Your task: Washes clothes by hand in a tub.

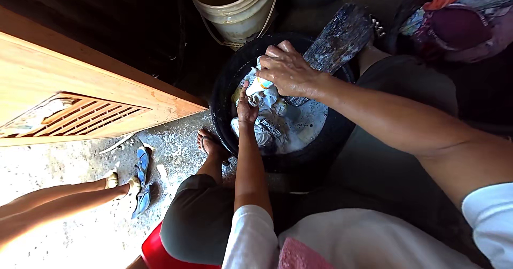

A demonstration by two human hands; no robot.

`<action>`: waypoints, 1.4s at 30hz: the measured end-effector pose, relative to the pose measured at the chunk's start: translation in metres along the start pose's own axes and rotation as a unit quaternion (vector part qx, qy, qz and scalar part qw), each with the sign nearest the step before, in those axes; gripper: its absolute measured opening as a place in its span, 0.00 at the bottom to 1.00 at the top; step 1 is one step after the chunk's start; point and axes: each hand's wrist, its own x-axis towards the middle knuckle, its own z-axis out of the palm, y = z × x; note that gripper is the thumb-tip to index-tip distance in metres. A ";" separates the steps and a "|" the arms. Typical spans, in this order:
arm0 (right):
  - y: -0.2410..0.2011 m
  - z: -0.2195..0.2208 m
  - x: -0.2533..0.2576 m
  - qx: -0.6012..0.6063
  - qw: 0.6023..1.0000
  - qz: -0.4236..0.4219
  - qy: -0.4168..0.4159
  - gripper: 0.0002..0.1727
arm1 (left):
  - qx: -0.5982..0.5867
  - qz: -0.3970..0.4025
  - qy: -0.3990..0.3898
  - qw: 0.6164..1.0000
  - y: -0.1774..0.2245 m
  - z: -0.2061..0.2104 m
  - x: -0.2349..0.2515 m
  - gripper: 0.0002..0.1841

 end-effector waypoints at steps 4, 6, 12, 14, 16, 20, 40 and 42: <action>-0.002 0.001 0.002 0.011 1.000 -0.015 0.012 0.16 | 0.012 -0.009 -0.003 1.000 0.003 0.001 0.001 0.15; -0.001 0.000 0.003 0.016 1.000 -0.018 0.020 0.15 | 0.017 -0.006 -0.011 1.000 0.004 -0.001 0.002 0.16; 0.002 -0.003 0.005 0.055 0.998 0.021 0.002 0.22 | 0.024 -0.020 0.025 0.999 0.008 -0.003 0.006 0.17; 0.010 0.001 0.004 0.128 0.988 0.081 0.003 0.26 | 0.080 -0.027 0.029 0.996 0.020 -0.003 0.008 0.20; 0.020 0.007 0.005 0.255 0.956 0.148 0.005 0.30 | 0.126 -0.025 0.037 0.991 0.043 -0.003 0.011 0.18; 0.030 0.014 0.004 0.542 0.808 0.222 0.065 0.32 | 0.135 0.044 0.057 0.988 0.095 -0.003 0.019 0.12; 0.054 -0.016 -0.008 0.674 0.651 0.315 0.153 0.17 | 0.702 0.043 -0.086 0.706 0.027 -0.021 0.055 0.19; 0.052 -0.016 -0.003 0.688 0.624 0.334 0.163 0.16 | 0.649 0.097 -0.103 0.748 0.068 -0.014 0.053 0.18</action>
